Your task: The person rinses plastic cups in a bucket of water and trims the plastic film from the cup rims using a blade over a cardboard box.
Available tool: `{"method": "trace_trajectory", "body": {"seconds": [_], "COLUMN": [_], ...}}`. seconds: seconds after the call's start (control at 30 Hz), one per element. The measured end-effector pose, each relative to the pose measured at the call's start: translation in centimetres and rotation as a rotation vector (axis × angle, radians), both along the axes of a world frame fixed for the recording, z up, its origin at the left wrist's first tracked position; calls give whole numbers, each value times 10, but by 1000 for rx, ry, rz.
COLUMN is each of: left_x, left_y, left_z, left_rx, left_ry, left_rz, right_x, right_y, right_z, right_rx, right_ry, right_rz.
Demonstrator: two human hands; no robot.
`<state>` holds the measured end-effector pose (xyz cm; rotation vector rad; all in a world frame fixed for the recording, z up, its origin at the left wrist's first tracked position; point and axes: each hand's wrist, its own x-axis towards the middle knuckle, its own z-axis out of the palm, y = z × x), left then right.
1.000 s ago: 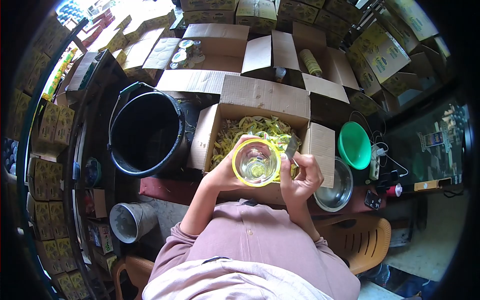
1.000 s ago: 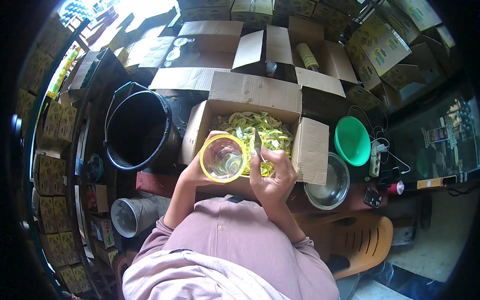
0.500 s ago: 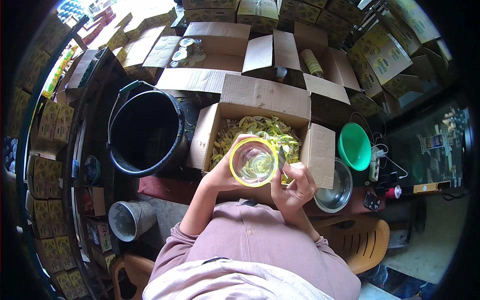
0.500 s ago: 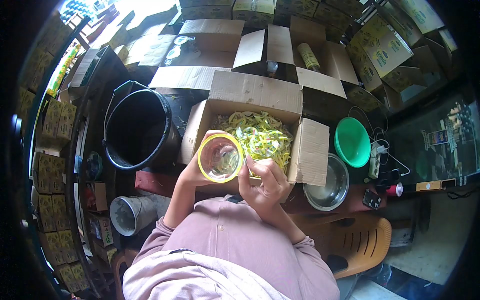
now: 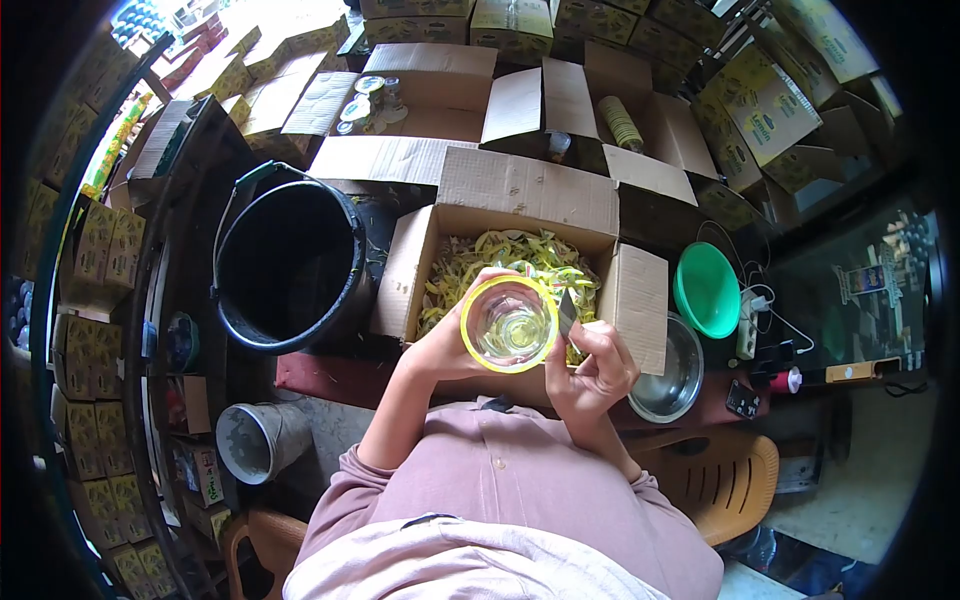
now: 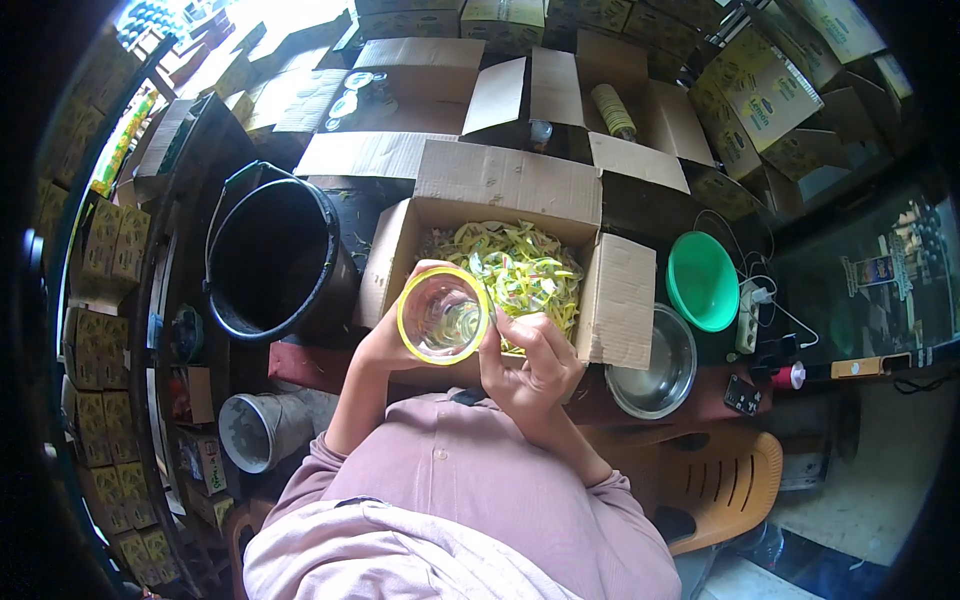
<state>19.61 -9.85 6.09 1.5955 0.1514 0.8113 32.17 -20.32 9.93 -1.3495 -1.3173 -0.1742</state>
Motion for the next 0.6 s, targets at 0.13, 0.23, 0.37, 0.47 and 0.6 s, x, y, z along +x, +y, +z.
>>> {"method": "trace_trajectory", "body": {"seconds": [0.13, 0.23, 0.37, 0.47, 0.6], "left_x": [-1, -4, -4, -3, -1], "left_y": [1, 2, 2, 3, 4], "left_z": [2, 0, -2, 0, 9], "left_rx": [59, 95, 101, 44, -115], "left_ry": [28, 64, 96, 71, -19], "left_rz": [4, -2, -42, -85, -173], "right_x": [-1, 0, 2, 4, 7], "right_y": [2, 2, 3, 4, 6], "right_z": [2, 3, 1, 2, 3], "right_rx": [4, -24, -49, -45, -11], "right_ry": [-21, -36, -32, -29, 23], "right_rz": [-31, -40, 3, -20, -100]}}
